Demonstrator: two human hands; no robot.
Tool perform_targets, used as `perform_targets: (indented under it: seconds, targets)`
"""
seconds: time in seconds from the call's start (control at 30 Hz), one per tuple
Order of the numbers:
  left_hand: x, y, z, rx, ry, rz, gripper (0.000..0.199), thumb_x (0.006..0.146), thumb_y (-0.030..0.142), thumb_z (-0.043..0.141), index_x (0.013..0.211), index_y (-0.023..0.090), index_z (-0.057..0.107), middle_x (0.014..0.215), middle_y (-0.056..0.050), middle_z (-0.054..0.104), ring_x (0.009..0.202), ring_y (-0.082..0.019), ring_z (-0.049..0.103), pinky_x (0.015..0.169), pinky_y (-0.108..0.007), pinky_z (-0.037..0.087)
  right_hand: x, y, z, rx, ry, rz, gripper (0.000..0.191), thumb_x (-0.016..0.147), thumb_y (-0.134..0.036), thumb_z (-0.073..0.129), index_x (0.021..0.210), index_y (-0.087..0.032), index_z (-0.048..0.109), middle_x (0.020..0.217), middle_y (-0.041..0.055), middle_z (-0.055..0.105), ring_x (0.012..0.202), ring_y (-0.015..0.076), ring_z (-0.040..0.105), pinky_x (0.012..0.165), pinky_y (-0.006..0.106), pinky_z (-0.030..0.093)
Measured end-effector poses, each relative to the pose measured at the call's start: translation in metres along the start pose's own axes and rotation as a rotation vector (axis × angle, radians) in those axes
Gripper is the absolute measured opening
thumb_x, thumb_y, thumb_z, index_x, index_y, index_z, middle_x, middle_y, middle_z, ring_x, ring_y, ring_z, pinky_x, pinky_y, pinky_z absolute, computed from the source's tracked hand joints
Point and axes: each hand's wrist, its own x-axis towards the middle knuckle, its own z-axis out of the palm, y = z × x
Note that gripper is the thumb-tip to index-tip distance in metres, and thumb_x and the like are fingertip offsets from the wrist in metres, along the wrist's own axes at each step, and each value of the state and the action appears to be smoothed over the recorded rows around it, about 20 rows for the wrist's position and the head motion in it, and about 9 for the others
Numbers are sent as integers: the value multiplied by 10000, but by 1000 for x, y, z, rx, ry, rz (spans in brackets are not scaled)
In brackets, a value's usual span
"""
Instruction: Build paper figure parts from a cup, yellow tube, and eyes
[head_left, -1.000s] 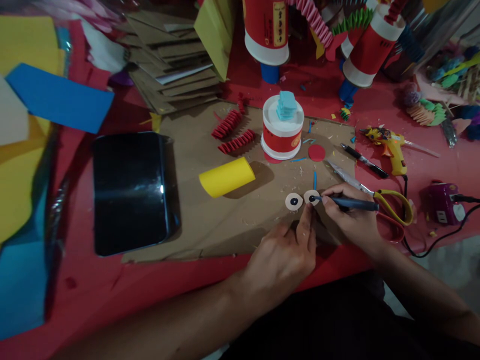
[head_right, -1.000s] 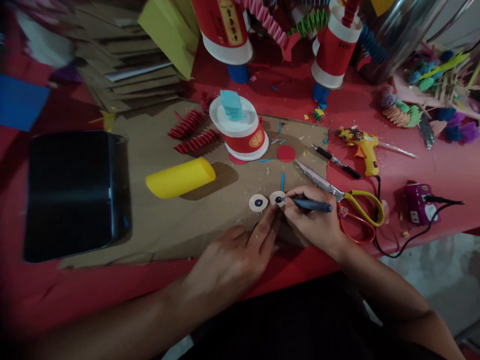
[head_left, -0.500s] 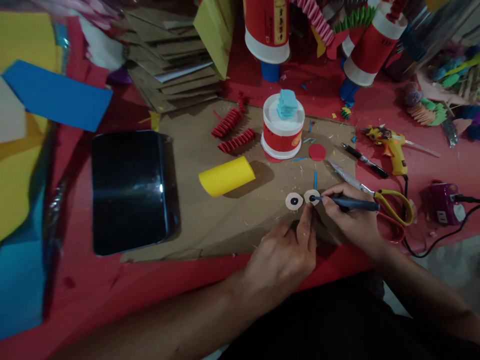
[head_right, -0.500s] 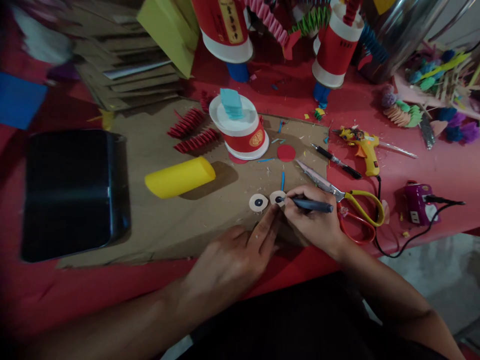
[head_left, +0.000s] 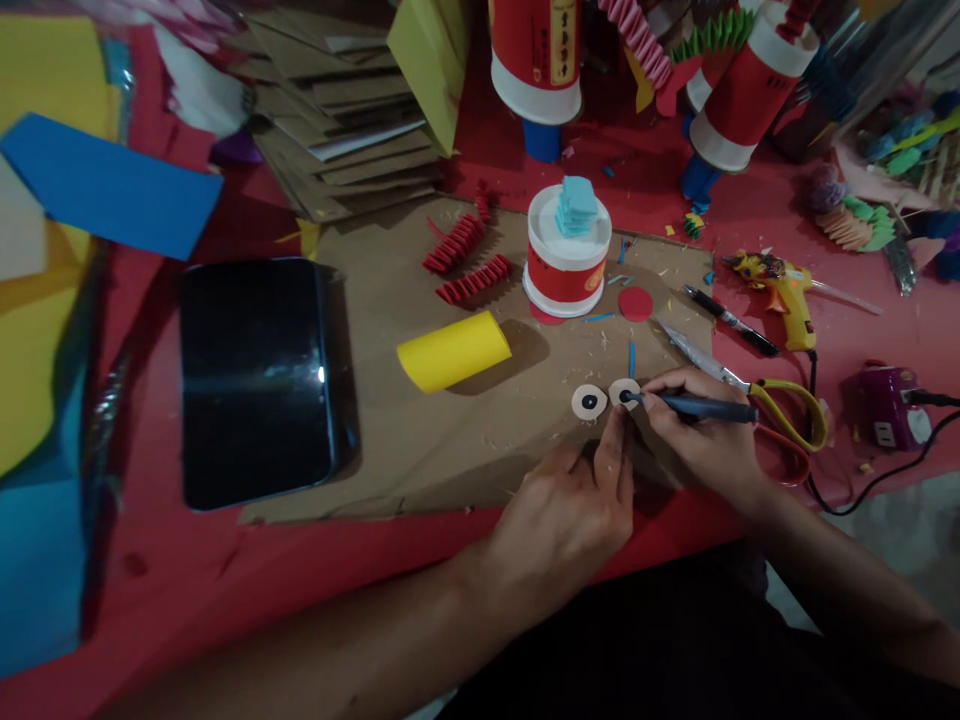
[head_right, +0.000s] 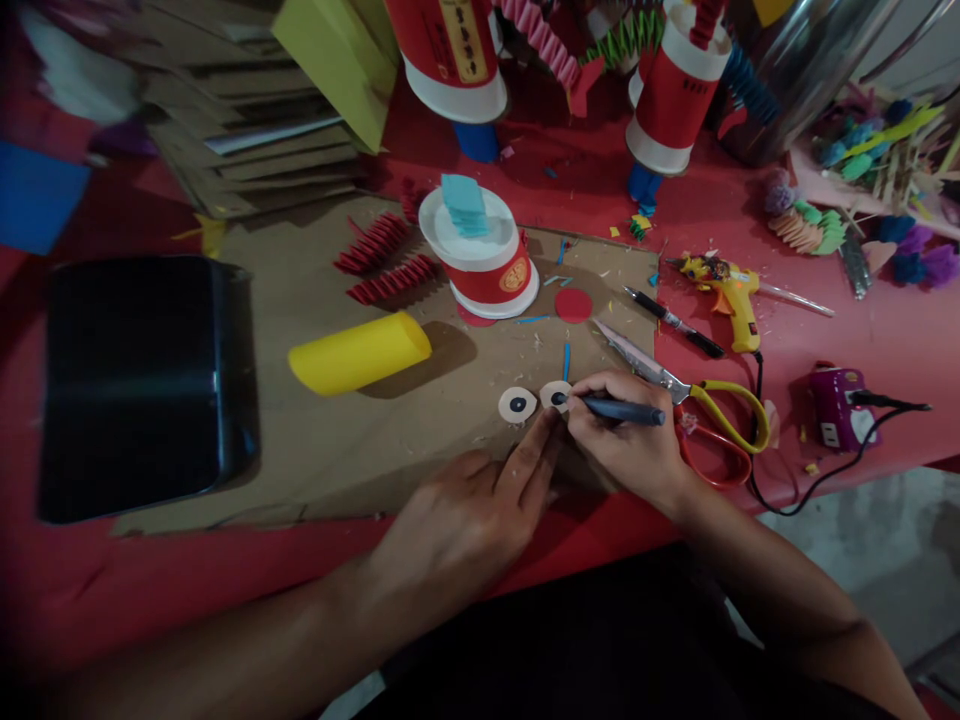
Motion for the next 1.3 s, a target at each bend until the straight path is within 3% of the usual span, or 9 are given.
perform_targets:
  seconds: [0.33,0.87,1.3]
  targets:
    - [0,0,-1,-9,-14,11,335,826,20,512,1059,35,754,1209,-274,684,501,-140,604,482,-280,470,-2,-1,-2,34,15,50,111,807,-194,599,719,-218,661,606,-26,675,503,117,582,497,229,465]
    - [0,0,1,-5,34,-3,330,847,32,521,1090,21,744,1182,-278,689,495,-144,613,497,-280,487,-4,7,1,126,117,24,79,860,-239,639,791,-244,677,717,-15,716,663,155,676,637,282,541]
    - [1,1,2,-12,34,-4,354,830,24,529,1125,-17,721,1192,-307,672,500,-151,620,493,-286,492,-4,4,3,79,100,87,62,807,-238,633,759,-229,671,662,-18,697,571,131,629,539,244,505]
